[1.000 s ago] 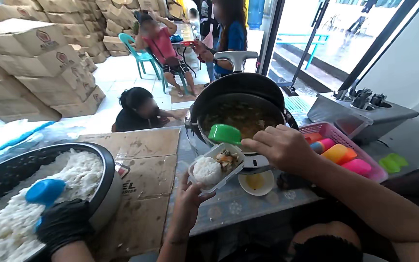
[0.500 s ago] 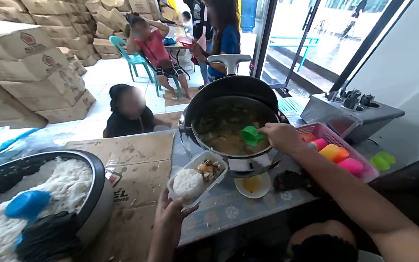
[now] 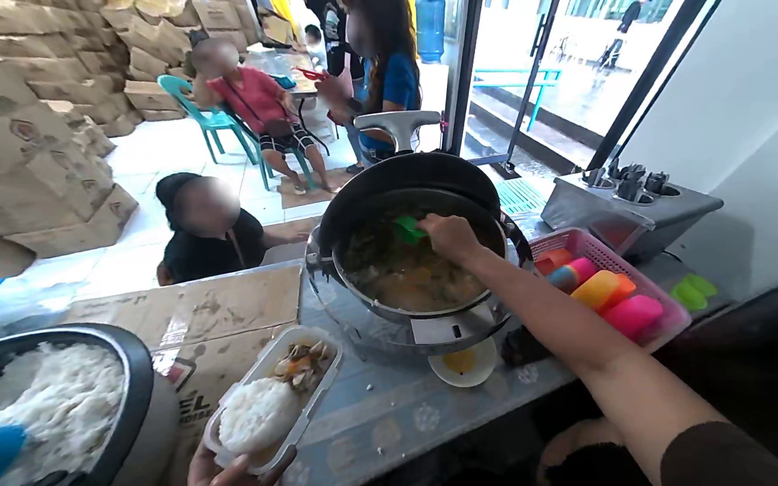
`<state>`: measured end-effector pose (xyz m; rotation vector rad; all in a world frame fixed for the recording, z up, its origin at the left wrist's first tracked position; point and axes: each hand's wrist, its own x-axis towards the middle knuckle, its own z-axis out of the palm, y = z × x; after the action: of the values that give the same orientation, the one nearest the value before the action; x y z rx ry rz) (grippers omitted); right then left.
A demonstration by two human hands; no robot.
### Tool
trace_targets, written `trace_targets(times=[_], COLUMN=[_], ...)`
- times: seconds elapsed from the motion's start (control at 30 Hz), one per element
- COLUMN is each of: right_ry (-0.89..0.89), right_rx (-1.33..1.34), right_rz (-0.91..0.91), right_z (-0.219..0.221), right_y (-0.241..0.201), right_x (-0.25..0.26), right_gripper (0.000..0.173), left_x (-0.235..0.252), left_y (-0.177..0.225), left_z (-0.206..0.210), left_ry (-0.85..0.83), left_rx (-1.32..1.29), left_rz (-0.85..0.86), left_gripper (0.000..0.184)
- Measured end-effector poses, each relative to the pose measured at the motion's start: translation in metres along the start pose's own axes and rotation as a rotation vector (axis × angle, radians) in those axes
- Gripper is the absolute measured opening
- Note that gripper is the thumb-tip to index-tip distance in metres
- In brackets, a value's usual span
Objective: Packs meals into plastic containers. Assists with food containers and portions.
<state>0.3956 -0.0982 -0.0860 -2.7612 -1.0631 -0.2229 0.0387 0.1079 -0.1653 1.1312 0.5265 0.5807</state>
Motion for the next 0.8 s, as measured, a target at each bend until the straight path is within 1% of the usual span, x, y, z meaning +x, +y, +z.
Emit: trace_targets(times=[0.17, 0.2, 0.27, 0.37, 0.5, 0.57, 0.63, 0.7, 0.8], right_ry=[-0.048, -0.074, -0.181, -0.304, -0.375, -0.393, -0.411, -0.415, -0.352], right_rx=[0.036, 0.033, 0.054, 0.109, 0.185, 0.285, 0.411, 0.523, 0.663], right_rz=[-0.054, -0.068, -0.043, 0.035, 0.03, 0.0, 0.012, 0.065, 0.198], right_z=[0.014, 0.017, 0.021, 0.023, 0.013, 0.01, 0.01, 0.014, 0.03], right_y=[-0.022, -0.024, -0.028, -0.031, -0.017, 0.0, 0.012, 0.017, 0.012], right_x=[0.042, 0.047, 0.052, 0.046, 0.026, 0.021, 0.017, 0.017, 0.019], right_gripper=[0.038, 0.038, 0.038, 0.039, 0.034, 0.032, 0.031, 0.03, 0.031], left_x=[0.002, 0.0, -0.003, -0.004, -0.001, 0.002, 0.005, 0.007, 0.01], left_y=[-0.004, -0.003, 0.0, -0.002, -0.009, -0.011, -0.011, -0.01, -0.009], left_z=[-0.006, -0.004, 0.001, 0.0, -0.001, 0.0, 0.003, 0.008, 0.014], left_ry=[-0.005, 0.004, 0.026, 0.023, 0.035, 0.032, 0.029, 0.039, 0.032], left_rx=[-0.012, -0.006, 0.016, 0.044, 0.022, 0.002, 0.006, -0.003, -0.002], left_rz=[0.0, -0.01, -0.025, -0.032, -0.048, -0.053, -0.055, -0.061, -0.067], left_gripper=[0.052, 0.053, 0.058, 0.064, 0.062, 0.061, 0.062, 0.061, 0.061])
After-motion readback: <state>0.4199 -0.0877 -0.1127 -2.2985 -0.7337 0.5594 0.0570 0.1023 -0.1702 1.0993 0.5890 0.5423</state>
